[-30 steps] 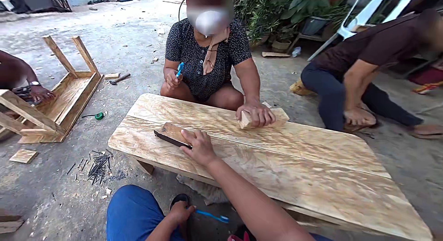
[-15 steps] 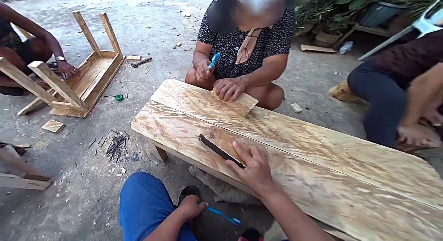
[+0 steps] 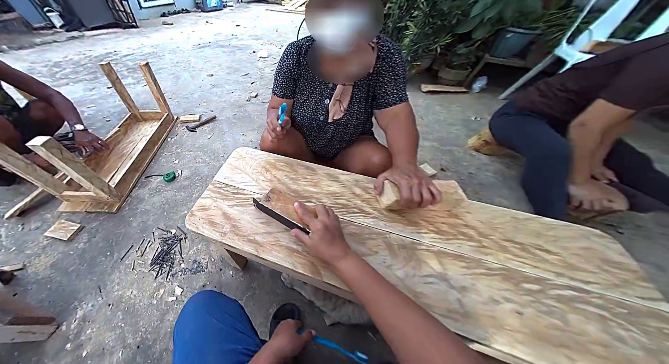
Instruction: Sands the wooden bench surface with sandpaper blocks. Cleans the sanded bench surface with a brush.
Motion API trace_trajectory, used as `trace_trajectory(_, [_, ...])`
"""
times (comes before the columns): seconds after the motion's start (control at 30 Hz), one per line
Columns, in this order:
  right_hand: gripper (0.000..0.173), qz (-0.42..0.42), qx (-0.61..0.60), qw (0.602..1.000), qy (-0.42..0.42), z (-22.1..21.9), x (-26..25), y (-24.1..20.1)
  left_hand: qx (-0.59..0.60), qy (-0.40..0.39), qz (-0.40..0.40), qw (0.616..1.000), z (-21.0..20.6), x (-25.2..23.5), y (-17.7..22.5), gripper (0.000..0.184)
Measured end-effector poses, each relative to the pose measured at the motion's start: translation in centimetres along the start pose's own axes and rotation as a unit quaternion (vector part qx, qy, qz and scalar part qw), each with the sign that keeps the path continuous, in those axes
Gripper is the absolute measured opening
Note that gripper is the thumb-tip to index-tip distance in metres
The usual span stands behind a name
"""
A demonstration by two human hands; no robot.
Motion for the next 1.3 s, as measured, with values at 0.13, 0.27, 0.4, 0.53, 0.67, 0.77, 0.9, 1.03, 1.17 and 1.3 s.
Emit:
trace_trajectory(0.13, [0.057,0.050,-0.025,0.995,0.085,-0.3,3.2,2.3,0.001,-0.011,0.018,1.000,0.1,1.3,0.7,0.056])
trace_trajectory(0.27, [0.055,0.052,-0.022,0.988,0.144,-1.0,3.2,1.4,0.014,-0.021,0.007,1.000,0.5,1.6,1.4,0.055])
trace_trajectory(0.4, [0.060,0.018,-0.016,0.996,0.089,-2.5,-1.6,-4.0,0.003,-0.043,-0.007,0.999,0.8,1.3,2.0,0.056])
trace_trajectory(0.53, [0.063,0.003,-0.002,1.000,0.014,-3.0,-6.2,-8.0,-0.034,-0.061,-0.013,0.997,0.7,0.7,2.5,0.056])
trace_trajectory(0.67, [0.063,0.059,-0.013,0.998,0.013,-2.3,-4.3,-5.7,-0.031,-0.056,-0.006,0.998,0.7,0.9,2.4,0.056])
trace_trajectory(0.77, [0.059,0.155,-0.035,0.986,0.060,-1.7,-0.3,-0.8,-0.017,-0.047,-0.009,0.999,0.6,1.3,2.5,0.056])
trace_trajectory(0.9, [0.056,0.194,-0.044,0.975,0.093,-1.7,1.3,0.6,-0.013,-0.062,-0.023,0.998,0.7,1.6,2.9,0.056])
trace_trajectory(1.03, [0.057,0.196,-0.053,0.977,0.067,-3.8,-2.1,-5.8,-0.015,-0.067,-0.031,0.997,1.1,1.6,3.1,0.056])
trace_trajectory(1.17, [0.058,0.168,-0.043,0.985,0.000,-6.8,-5.6,-15.0,-0.047,-0.067,-0.042,0.996,1.2,1.1,2.9,0.055])
trace_trajectory(1.3, [0.062,0.140,0.002,0.987,-0.077,-6.1,-5.7,-16.9,-0.064,-0.057,-0.045,0.995,1.0,1.1,2.7,0.053])
Point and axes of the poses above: each hand's wrist, its own x-axis away from the middle knuckle, its own z-axis out of the back of the hand, y = z × x, the point moved 2 cm from there along -x, towards the middle knuckle, and after that the axes turned 14 degrees about -z, right-handed, at the moved point
